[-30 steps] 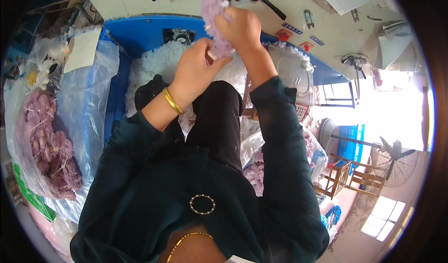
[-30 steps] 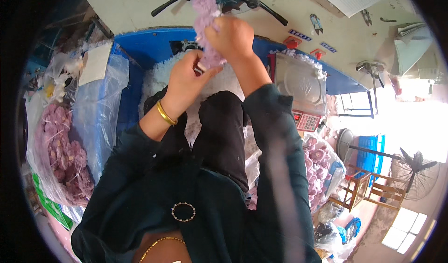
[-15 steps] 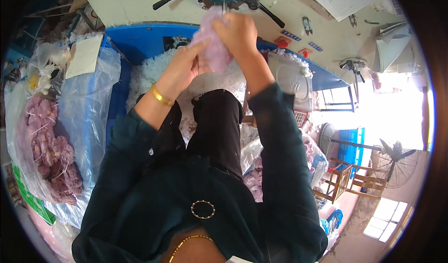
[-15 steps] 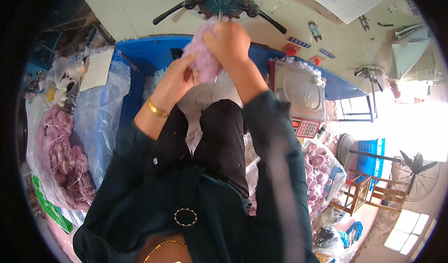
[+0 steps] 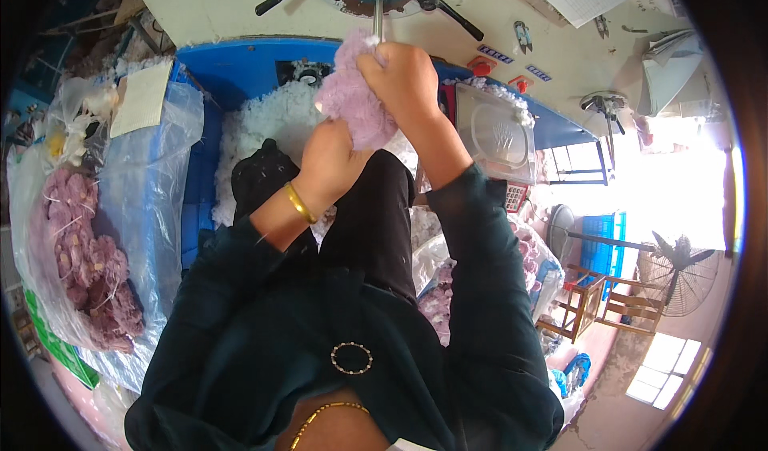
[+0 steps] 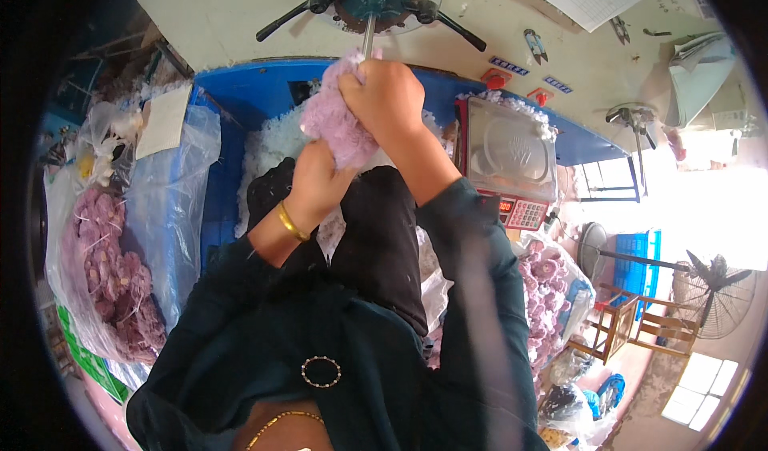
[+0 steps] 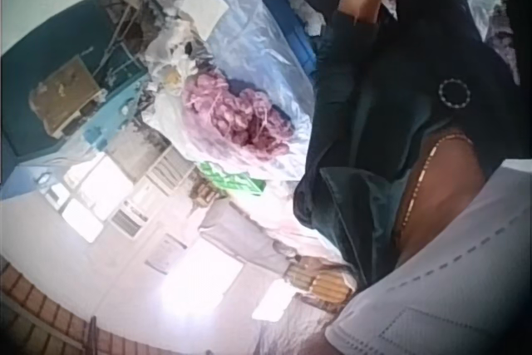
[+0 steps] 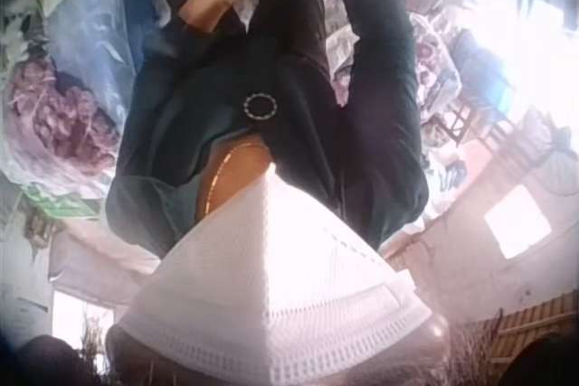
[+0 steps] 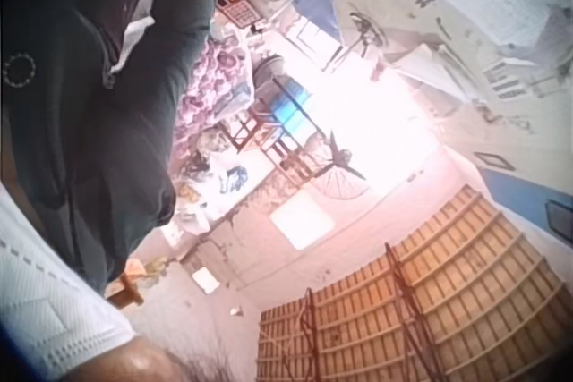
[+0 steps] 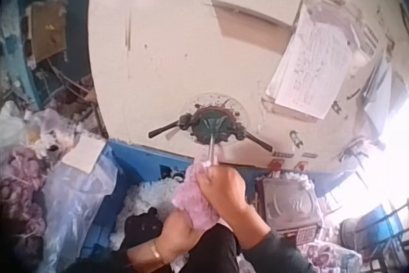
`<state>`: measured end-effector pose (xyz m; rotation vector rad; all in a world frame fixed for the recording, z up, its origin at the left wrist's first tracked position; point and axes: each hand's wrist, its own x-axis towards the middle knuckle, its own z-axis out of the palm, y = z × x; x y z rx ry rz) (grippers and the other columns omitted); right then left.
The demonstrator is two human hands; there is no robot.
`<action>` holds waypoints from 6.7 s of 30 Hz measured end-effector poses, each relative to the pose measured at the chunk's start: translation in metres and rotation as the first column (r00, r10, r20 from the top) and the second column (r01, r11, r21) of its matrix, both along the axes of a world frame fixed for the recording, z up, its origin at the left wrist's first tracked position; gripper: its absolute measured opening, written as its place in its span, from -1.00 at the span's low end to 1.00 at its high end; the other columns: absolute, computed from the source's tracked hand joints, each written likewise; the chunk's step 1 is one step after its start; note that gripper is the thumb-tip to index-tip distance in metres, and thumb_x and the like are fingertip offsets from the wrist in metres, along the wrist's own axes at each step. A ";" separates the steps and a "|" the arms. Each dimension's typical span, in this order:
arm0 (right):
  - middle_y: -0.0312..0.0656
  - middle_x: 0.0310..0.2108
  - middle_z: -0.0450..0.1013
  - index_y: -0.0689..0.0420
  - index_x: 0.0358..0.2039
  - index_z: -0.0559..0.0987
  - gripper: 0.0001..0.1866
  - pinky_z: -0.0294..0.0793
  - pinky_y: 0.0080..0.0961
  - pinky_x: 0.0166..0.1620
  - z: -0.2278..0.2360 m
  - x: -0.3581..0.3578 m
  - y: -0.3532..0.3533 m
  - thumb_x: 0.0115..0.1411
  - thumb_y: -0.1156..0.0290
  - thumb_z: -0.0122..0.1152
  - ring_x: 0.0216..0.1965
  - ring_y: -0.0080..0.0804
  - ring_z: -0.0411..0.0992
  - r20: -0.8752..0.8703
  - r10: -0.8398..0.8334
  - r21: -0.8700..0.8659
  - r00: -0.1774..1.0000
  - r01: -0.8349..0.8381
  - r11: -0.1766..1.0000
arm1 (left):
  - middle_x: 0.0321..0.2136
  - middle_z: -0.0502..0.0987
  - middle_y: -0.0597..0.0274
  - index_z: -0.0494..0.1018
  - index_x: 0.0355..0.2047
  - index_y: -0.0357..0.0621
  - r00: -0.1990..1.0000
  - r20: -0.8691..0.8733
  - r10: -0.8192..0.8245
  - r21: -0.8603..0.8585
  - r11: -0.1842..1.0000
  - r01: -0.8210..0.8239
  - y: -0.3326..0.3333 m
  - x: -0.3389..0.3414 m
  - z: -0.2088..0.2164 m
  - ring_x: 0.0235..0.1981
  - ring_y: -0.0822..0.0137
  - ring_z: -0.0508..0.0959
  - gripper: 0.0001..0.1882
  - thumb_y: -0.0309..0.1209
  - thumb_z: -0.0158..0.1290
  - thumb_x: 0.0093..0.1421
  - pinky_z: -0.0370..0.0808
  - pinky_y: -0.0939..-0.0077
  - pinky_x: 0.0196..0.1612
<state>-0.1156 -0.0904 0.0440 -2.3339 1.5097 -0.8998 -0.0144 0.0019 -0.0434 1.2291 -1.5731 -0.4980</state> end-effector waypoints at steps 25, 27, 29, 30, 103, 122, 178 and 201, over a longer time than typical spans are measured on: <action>0.02 -0.70 0.32 0.22 -0.73 0.45 -0.72 0.30 -0.30 -0.56 -0.013 0.001 -0.016 -0.12 0.27 0.22 -0.67 -0.09 0.30 0.292 0.059 0.036 0.955 -0.073 0.997 | -0.42 0.56 0.24 0.51 -0.24 -0.21 0.921 -0.378 -0.090 0.283 0.936 0.208 -0.008 0.019 0.056 -0.43 0.44 0.54 -0.71 -0.24 0.10 0.16 0.44 0.58 -0.36; 0.00 -0.74 0.22 0.23 -0.75 0.38 -0.74 0.19 -0.38 -0.62 -0.015 -0.011 -0.003 -0.08 0.40 0.22 -0.74 -0.25 0.14 0.306 0.184 -0.100 0.934 -0.160 0.982 | -0.25 0.56 0.26 0.45 -0.08 -0.19 0.724 -0.657 -0.209 0.180 0.889 0.421 0.002 0.023 0.044 -0.29 0.45 0.56 -0.62 -0.24 0.11 0.16 0.47 0.60 -0.26; -0.02 -0.74 0.19 0.23 -0.75 0.37 -0.74 0.15 -0.41 -0.62 -0.025 -0.020 0.001 -0.05 0.44 0.20 -0.74 -0.30 0.10 0.416 0.222 -0.084 0.882 -0.205 0.975 | -0.18 0.52 0.27 0.39 -0.02 -0.20 0.384 -0.923 -0.022 0.252 0.719 0.647 0.003 0.034 0.055 -0.22 0.45 0.54 -0.59 -0.28 0.12 0.17 0.46 0.59 -0.21; -0.03 -0.75 0.17 0.23 -0.74 0.36 -0.75 0.13 -0.42 -0.63 -0.028 -0.023 0.003 -0.04 0.46 0.19 -0.74 -0.32 0.08 0.471 0.239 -0.075 0.849 -0.231 0.970 | -0.15 0.50 0.28 0.36 0.01 -0.20 0.201 -0.972 0.124 0.234 0.618 0.750 0.003 0.037 0.060 -0.19 0.45 0.53 -0.57 -0.30 0.13 0.17 0.46 0.58 -0.18; 0.09 -0.25 0.44 0.32 -0.10 0.44 -0.23 0.44 -0.24 -0.21 -0.029 -0.001 0.051 -0.08 -0.14 0.29 -0.24 0.06 0.43 0.222 0.047 -0.152 0.974 -0.013 0.988 | -0.45 0.33 0.41 0.35 -0.29 -0.13 0.784 -0.576 -0.232 0.180 0.900 0.398 -0.009 0.018 0.030 -0.46 0.57 0.30 -0.58 -0.02 -0.24 0.35 0.27 0.64 -0.42; -0.01 -0.01 0.35 0.31 0.10 0.30 -0.40 0.35 -0.33 -0.01 -0.042 -0.038 0.021 0.32 0.01 -0.12 -0.08 -0.24 0.36 0.688 0.050 0.173 0.724 -0.231 0.957 | -0.28 0.37 -0.37 0.13 -0.12 -0.32 0.865 -0.496 -0.079 0.003 0.996 0.093 -0.012 -0.014 0.048 -0.21 -0.26 0.43 -0.59 -0.32 0.01 0.19 0.37 0.09 -0.16; -0.03 -0.15 0.50 0.34 -0.06 0.48 -0.29 0.47 -0.44 -0.16 -0.091 -0.296 -0.035 -0.02 -0.03 0.33 -0.14 -0.32 0.48 0.052 -0.559 0.666 0.827 0.389 0.637 | -0.15 0.47 0.07 0.33 -0.03 -0.30 0.765 -0.624 -0.159 0.492 0.681 0.543 0.057 0.033 0.037 -0.25 0.34 0.53 -0.63 -0.23 -0.17 0.36 0.49 0.51 -0.20; -0.09 -0.19 0.48 0.21 0.02 0.46 -0.11 0.46 -0.51 -0.18 -0.083 -0.294 -0.055 -0.22 -0.19 0.37 -0.15 -0.42 0.43 -0.225 -0.585 0.579 0.779 0.590 0.562 | -0.16 0.49 -0.16 0.44 -0.07 -0.20 0.092 0.948 0.306 0.113 -0.054 -0.992 0.341 0.478 -0.144 -0.11 -0.22 0.48 -0.16 0.32 0.00 -0.07 0.42 0.06 -0.02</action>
